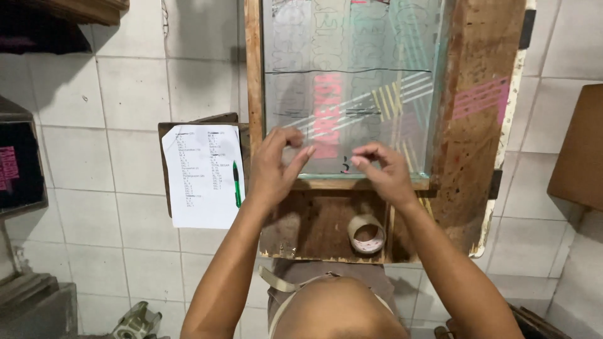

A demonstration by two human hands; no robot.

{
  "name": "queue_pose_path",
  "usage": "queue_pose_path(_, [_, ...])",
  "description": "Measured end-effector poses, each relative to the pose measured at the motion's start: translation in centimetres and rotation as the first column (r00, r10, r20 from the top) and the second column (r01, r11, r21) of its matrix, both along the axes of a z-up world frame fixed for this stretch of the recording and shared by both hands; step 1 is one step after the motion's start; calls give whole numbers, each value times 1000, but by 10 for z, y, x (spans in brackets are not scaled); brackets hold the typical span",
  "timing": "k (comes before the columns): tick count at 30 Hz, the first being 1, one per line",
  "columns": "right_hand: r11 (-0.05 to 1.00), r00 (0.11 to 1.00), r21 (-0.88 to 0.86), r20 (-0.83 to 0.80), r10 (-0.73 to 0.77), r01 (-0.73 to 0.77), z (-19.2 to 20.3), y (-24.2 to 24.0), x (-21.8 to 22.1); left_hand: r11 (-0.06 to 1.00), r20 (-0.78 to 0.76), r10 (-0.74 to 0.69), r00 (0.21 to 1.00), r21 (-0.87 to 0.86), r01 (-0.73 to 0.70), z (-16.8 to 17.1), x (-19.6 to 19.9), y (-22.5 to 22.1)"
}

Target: Applying adhesive tape to a screen printing frame to mask the borders and checking a production list.

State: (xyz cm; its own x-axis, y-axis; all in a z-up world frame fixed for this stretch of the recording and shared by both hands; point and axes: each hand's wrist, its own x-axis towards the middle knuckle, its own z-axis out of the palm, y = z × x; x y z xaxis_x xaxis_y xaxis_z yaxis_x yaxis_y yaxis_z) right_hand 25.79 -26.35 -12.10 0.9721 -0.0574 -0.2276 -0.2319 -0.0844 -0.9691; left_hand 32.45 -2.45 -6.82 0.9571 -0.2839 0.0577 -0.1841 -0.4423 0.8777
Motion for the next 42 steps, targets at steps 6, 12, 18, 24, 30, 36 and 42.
queue_pose_path(6, [991,991,-37,4,-131,131,-66,-40,103,962,-183,216,959,-128,-241,-93,79,-43])
queue_pose_path(12, [968,998,-252,-65,-10,-7,-94,-44,163,906,-245,391,887,-65,-418,-133,120,-60])
queue_pose_path(18, [933,989,-356,-150,-8,-46,-119,-43,191,867,-2,488,873,117,-485,-168,131,-63])
queue_pose_path(24, [912,983,-402,-185,13,-88,-131,-44,200,808,281,383,880,360,-467,-184,133,-63])
queue_pose_path(30, [925,984,-376,-177,-15,-54,-131,-42,201,825,320,341,884,349,-444,-186,134,-60])
queue_pose_path(36, [910,971,-412,-232,-51,-51,-122,-39,202,840,324,322,890,337,-426,-190,133,-57])
queue_pose_path(42, [912,947,-406,-313,-77,-60,-103,-34,204,851,315,313,896,326,-412,-187,132,-56])
